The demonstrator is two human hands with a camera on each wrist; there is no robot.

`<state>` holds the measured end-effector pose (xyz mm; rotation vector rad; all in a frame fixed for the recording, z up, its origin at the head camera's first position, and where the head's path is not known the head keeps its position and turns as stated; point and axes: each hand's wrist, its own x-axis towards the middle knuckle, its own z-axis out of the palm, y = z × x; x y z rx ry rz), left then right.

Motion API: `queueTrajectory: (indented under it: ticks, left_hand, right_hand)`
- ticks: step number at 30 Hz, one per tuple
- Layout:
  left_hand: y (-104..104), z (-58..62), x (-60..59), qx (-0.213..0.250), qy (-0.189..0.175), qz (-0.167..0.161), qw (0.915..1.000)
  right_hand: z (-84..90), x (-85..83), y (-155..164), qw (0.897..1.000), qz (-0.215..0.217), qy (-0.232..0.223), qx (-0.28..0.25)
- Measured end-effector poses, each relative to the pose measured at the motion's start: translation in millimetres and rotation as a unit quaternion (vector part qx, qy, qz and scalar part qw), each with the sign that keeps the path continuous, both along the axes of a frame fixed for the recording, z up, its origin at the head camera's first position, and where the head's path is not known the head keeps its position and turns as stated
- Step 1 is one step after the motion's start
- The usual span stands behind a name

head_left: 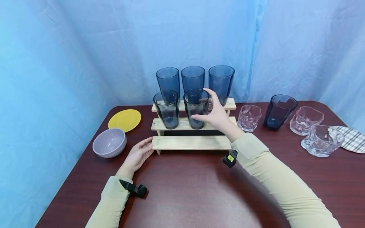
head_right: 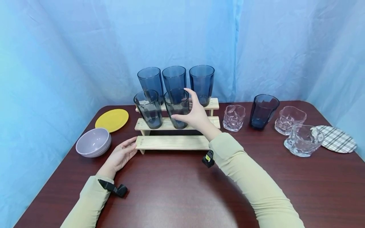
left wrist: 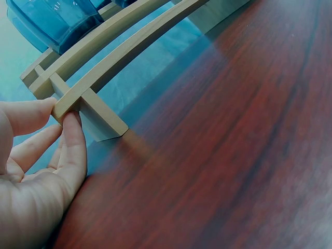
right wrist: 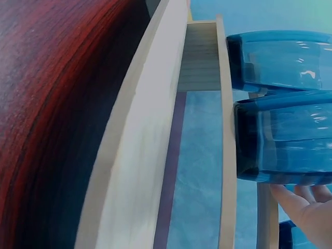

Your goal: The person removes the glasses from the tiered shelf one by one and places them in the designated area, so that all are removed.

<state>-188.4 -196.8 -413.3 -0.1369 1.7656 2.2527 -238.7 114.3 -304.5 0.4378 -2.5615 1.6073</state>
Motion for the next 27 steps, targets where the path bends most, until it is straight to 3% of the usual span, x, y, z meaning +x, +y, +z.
queueTrajectory:
  ticks: [27]
  left_hand:
    - [0,-2.3,-1.0,-0.003,0.008,0.001,1.0000]
  right_hand:
    - [-4.5,17.0,5,1.000,-0.006,0.021,-0.011]
